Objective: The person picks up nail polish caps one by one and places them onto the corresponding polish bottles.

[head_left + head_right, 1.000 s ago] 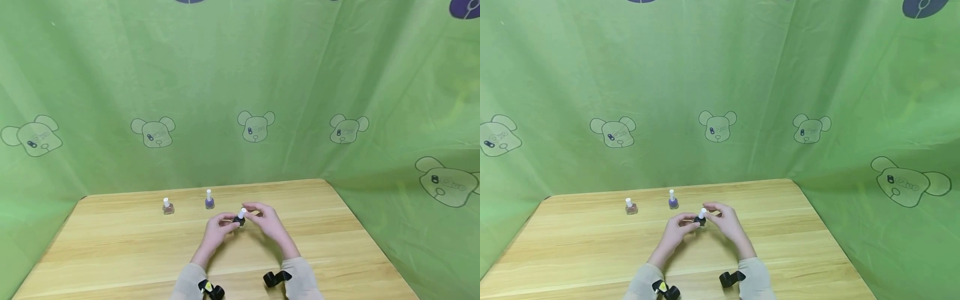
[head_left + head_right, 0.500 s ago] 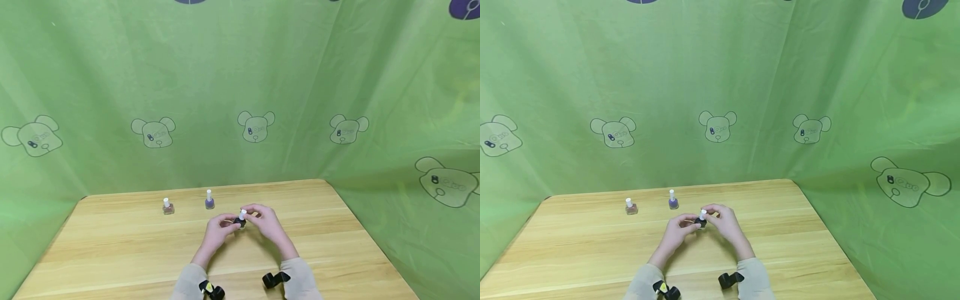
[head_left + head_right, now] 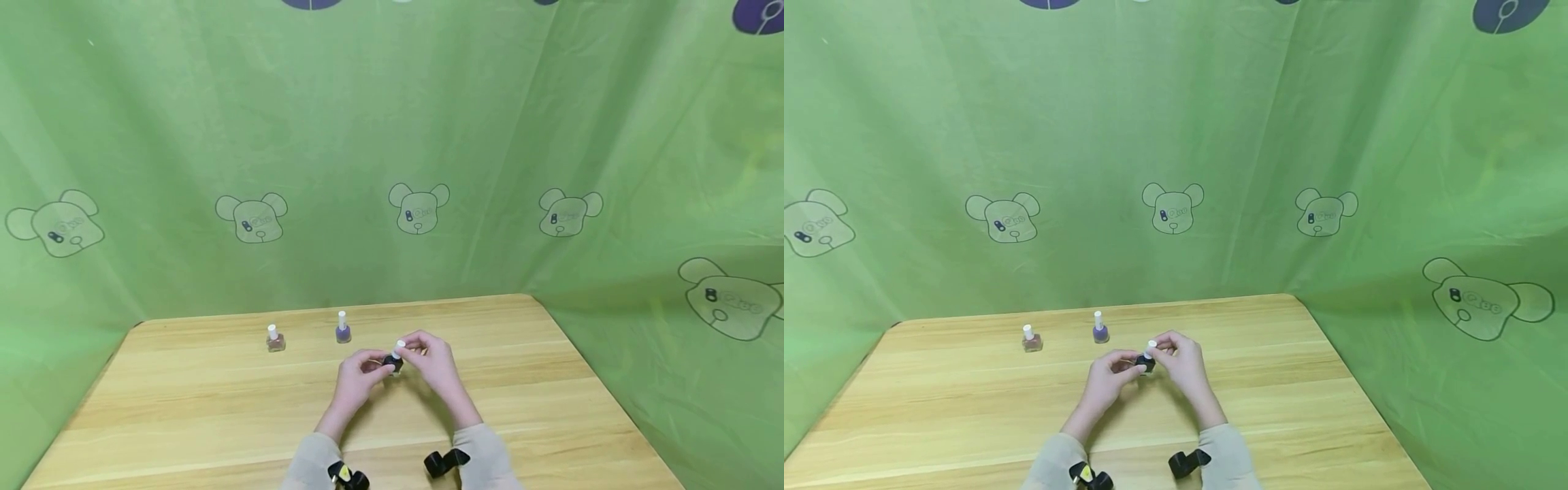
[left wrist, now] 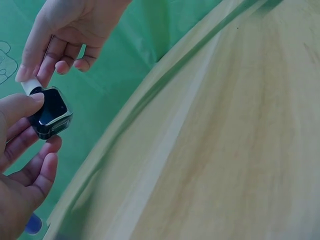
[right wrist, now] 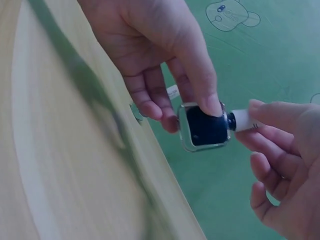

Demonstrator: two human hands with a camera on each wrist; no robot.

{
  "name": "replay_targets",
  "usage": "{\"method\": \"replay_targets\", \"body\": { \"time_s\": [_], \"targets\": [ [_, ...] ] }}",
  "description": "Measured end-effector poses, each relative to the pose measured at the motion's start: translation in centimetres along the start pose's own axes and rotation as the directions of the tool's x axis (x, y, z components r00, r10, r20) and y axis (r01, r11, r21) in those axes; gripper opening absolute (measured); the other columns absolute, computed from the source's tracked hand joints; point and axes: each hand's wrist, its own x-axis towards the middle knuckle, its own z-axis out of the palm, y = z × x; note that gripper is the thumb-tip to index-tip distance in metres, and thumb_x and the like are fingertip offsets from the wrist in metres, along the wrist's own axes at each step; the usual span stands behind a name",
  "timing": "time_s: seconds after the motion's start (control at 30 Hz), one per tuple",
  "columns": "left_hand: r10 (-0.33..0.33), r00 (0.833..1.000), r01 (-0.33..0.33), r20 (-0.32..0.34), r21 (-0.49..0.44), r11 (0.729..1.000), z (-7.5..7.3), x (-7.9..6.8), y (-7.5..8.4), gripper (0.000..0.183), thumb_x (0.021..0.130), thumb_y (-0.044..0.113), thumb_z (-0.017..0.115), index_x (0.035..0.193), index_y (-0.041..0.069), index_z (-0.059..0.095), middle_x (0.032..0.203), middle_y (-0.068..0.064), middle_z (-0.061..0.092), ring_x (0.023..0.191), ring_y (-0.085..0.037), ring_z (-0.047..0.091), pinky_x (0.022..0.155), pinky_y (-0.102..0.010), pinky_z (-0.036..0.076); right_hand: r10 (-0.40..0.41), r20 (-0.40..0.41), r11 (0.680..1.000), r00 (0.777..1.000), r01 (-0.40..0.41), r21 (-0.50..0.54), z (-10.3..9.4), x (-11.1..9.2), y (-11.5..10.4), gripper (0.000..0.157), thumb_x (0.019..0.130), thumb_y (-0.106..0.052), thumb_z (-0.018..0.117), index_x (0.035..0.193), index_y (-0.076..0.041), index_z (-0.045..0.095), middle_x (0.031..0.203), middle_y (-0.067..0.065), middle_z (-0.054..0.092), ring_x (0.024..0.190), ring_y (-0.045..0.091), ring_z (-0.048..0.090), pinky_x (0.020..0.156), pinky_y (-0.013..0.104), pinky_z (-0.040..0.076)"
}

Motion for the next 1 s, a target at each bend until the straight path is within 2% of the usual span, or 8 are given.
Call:
{"method": "replay_targets", "body": {
  "time_s": [0.2,0.3,0.43,0.57,0.63,0.73,0.9,1.0],
  "targets": [
    [0.002,0.999,-0.001,-0.037,0.019,1.0,0.5,0.1,0.0,0.026,0.08,0.011,0.078,0.103,0.002,0.072,0.101,-0.017,0.07,0.082,-0.018,0.068,0.071,-0.014,0.054,0.028,-0.05,1.0,0.998,-0.027,0.012,0.4,0.0,-0.2,0.017,0.078,-0.015,0.08,0.087,-0.005,0.069,0.079,0.007,0.07,0.068,0.007,0.052,0.063,0.017,0.044],
    [0.0,0.999,0.001,-0.036,0.019,1.0,0.5,-0.1,0.8,0.026,0.081,0.007,0.077,0.104,-0.002,0.071,0.102,-0.021,0.069,0.083,-0.026,0.068,0.07,-0.013,0.053,0.025,-0.034,1.0,0.999,-0.024,0.019,0.4,0.0,-0.1,0.018,0.08,-0.016,0.079,0.091,-0.006,0.069,0.082,0.006,0.069,0.073,0.008,0.054,0.066,0.018,0.045],
    [-0.003,1.0,0.003,-0.013,0.002,1.0,0.2,-0.9,3.1,0.027,0.083,0.005,0.074,0.106,-0.007,0.068,0.104,-0.025,0.067,0.086,-0.033,0.068,0.07,-0.013,0.053,-0.008,0.052,0.999,0.999,0.006,0.051,0.1,0.0,0.2,0.028,0.086,-0.019,0.074,0.111,-0.008,0.068,0.1,0.007,0.072,0.088,0.012,0.06,0.071,0.019,0.046],
    [-0.004,1.0,0.004,0.009,-0.028,1.0,-0.1,-1.3,4.0,0.027,0.085,0.004,0.072,0.109,-0.008,0.067,0.106,-0.027,0.065,0.089,-0.035,0.068,0.069,-0.014,0.054,-0.05,0.197,0.995,0.979,0.031,0.095,-0.4,0.0,0.5,0.039,0.092,-0.021,0.066,0.129,-0.009,0.061,0.119,0.009,0.07,0.106,0.022,0.062,0.079,0.021,0.048],
    [-0.002,1.0,0.003,0.018,-0.033,0.999,-0.1,-1.2,3.9,0.027,0.086,0.004,0.071,0.109,-0.008,0.067,0.107,-0.027,0.065,0.09,-0.035,0.068,0.069,-0.014,0.055,-0.07,0.241,0.994,0.968,0.047,0.101,-0.5,0.1,0.6,0.037,0.094,-0.022,0.063,0.129,-0.009,0.061,0.122,0.009,0.069,0.11,0.025,0.063,0.085,0.023,0.049],
    [-0.003,1.0,0.003,0.025,-0.014,1.0,-0.1,-1.0,3.5,0.027,0.086,0.005,0.07,0.11,-0.008,0.067,0.107,-0.026,0.065,0.092,-0.035,0.068,0.07,-0.014,0.055,-0.087,0.241,0.994,0.967,0.067,0.089,-0.6,0.1,0.7,0.032,0.094,-0.021,0.063,0.124,-0.01,0.064,0.117,0.008,0.071,0.108,0.023,0.065,0.088,0.026,0.049],
    [0.004,1.0,-0.004,0.02,0.0,1.0,0.3,-0.3,1.4,0.027,0.086,0.005,0.071,0.11,-0.005,0.067,0.107,-0.025,0.066,0.091,-0.036,0.068,0.069,-0.014,0.054,-0.039,0.166,0.999,0.985,0.033,0.044,-0.5,0.1,0.5,0.025,0.088,-0.019,0.07,0.112,-0.012,0.07,0.105,0.004,0.075,0.097,0.013,0.065,0.084,0.027,0.048],
    [0.011,1.0,-0.011,0.011,-0.003,1.0,0.4,-0.1,0.4,0.027,0.084,0.008,0.073,0.109,-0.003,0.068,0.106,-0.022,0.067,0.09,-0.032,0.069,0.071,-0.014,0.055,-0.019,0.095,1.0,0.995,0.018,0.018,-0.3,0.1,0.4,0.019,0.084,-0.018,0.075,0.102,-0.012,0.073,0.094,0.003,0.075,0.088,0.008,0.063,0.078,0.024,0.045]
  ]
}}
